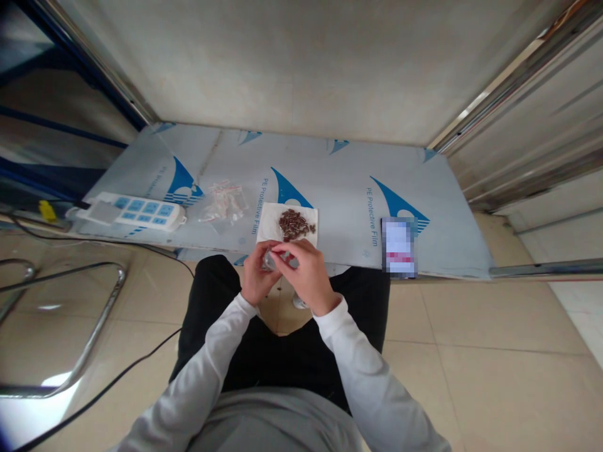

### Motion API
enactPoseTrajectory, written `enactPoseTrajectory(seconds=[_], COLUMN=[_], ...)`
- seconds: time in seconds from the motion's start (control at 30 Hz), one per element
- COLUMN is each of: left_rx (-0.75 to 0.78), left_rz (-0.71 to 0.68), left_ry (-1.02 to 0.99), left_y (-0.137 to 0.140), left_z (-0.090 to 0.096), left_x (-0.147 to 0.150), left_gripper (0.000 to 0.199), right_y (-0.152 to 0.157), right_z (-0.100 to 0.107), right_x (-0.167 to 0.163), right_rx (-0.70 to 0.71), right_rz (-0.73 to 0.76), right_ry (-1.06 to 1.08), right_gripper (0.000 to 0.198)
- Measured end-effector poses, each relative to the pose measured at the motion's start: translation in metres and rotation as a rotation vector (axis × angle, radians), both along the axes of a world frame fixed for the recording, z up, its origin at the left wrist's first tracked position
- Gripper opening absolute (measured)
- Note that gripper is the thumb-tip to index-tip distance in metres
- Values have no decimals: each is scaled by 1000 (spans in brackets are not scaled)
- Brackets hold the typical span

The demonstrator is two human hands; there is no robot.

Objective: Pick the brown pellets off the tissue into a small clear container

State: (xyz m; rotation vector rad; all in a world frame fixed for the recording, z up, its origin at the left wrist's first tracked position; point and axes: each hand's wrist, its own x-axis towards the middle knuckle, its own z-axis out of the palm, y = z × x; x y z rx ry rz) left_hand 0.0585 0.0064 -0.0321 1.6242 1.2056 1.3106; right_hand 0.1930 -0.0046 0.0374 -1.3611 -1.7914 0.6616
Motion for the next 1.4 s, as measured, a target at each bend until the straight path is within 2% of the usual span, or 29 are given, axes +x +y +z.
enactPoseTrajectory(seconds=[0.1,0.17,0.27,0.33,0.4,0.47,0.57,0.8,1.03,1.17,1.3,1.4], left_rx=[14,14,-3,-14,-19,-21,-28,-38,-53,-48,-36,-18], left_rz=[-15,-8,22,39,47,49,55,67,63,59,68,51], left_ry=[-8,-3,-1,-6,-13,-16,-7,12,2,-2,-2,9], left_y=[0,0,0,0,0,-1,-1,0,-1,-1,1,1], left_z=[0,1,2,2,2,2,1,1,2,2,2,1], left_x=[0,0,1,2,3,2,1,-1,2,2,0,-1], left_gripper=[36,35,32,30,29,29,29,29,28,29,29,30], right_y=[-2,1,12,23,35,44,51,55,59,60,41,19], right_z=[-1,-3,-14,-29,-47,-64,-81,-90,-90,-84,-56,-22], right_x=[-3,2,19,33,44,49,46,33,29,29,32,29], right_rx=[55,75,62,26,-48,-116,-143,-187,-211,-216,-176,-23], right_rz=[59,83,-53,-205,-288,-308,-336,-436,-489,-492,-474,-285], right_ry=[-85,-58,-14,-107,-257,-357,-393,-441,-455,-449,-413,-291], right_gripper=[10,12,15,14,13,13,15,15,16,15,15,15])
